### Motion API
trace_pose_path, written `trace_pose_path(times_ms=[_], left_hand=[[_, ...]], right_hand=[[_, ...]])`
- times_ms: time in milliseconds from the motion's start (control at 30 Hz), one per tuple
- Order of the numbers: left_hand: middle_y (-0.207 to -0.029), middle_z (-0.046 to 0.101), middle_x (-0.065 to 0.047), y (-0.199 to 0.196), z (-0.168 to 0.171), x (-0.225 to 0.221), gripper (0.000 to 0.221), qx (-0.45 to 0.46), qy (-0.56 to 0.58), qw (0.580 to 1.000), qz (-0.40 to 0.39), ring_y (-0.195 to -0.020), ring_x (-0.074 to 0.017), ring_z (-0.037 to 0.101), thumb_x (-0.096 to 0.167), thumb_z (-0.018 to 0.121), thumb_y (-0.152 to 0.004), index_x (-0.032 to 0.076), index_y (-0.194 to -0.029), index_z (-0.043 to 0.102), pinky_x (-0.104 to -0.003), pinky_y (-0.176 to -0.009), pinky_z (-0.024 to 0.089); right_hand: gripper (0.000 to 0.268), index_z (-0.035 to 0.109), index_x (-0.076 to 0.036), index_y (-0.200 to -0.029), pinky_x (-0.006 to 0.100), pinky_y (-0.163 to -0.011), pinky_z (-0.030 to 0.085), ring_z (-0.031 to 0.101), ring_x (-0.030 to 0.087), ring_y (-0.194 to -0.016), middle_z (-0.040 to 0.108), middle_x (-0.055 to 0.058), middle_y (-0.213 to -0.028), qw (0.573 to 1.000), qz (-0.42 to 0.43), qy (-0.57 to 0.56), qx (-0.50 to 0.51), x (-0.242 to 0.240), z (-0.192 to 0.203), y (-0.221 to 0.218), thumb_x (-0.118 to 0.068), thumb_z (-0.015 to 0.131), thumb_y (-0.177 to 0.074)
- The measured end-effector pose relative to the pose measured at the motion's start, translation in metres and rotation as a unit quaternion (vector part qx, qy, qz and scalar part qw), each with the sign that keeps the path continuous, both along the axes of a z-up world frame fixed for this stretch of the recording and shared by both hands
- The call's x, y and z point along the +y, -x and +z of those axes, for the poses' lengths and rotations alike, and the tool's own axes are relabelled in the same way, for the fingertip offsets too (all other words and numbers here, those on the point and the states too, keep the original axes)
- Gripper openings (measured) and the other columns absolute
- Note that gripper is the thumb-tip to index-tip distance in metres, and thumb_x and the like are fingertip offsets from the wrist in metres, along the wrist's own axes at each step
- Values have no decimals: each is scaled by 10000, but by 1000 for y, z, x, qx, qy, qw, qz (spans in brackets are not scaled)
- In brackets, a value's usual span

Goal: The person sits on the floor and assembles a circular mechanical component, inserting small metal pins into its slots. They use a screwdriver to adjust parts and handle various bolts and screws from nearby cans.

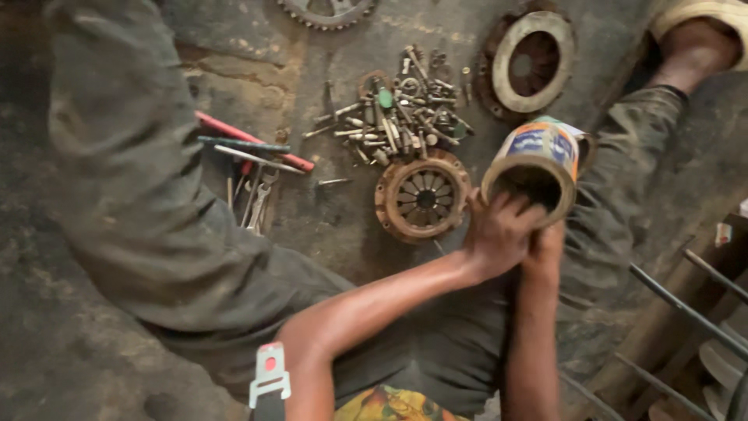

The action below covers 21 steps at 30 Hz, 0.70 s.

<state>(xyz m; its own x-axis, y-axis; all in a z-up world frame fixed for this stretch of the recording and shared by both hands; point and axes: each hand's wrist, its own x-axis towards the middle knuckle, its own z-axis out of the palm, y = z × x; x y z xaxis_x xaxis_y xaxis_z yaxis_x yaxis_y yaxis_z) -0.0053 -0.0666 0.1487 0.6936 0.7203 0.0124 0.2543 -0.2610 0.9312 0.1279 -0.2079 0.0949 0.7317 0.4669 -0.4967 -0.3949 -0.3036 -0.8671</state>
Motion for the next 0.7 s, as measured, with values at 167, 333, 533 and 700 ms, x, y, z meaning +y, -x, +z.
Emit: trace_pose_path(times_ms=[167, 333, 533, 700], left_hand=[[-1135, 667, -43, 13, 1, 5, 250, -74, -77, 994, -14, -1087, -261, 588, 228, 755, -778, 193, -1019, 697, -564, -981, 304], [-1019, 662, 26, 10, -3, 7, 231, -45, -116, 992, -21, -1012, -202, 599, 154, 736, -800, 207, -1024, 715, -627, -1055, 295], [-1023, 651, -12, 8, -31, 30, 192, -67, -134, 987, -54, -1035, -217, 607, 148, 729, -845, 156, -1036, 714, -554, -1053, 300], [-1072, 660, -33, 24, -68, 55, 187, -132, -166, 971, -112, -1093, -227, 623, 100, 711, -848, 113, -1033, 729, -503, -1130, 371]], right_hand=[[426, 482, -101, -1461, 404, -1059, 518, 603, 259, -1200, 593, 102, -1376, 987, -100, -79, 97, -32, -45, -11, -285, 501, -1077], [425, 490, -77, -1500, 369, -1142, 483, 574, 234, -1284, 558, 84, -1456, 993, -66, -70, 67, -39, -59, -10, -284, 471, -1129], [280, 630, -39, -1297, 321, -887, 532, 643, 183, -1039, 673, 53, -1169, 984, -111, -63, 126, -24, -49, 5, -181, 516, -1085], [229, 656, -32, -1171, 289, -590, 443, 599, 131, -734, 675, 24, -952, 994, -73, -19, 74, 29, -13, 27, -222, 548, -1102]])
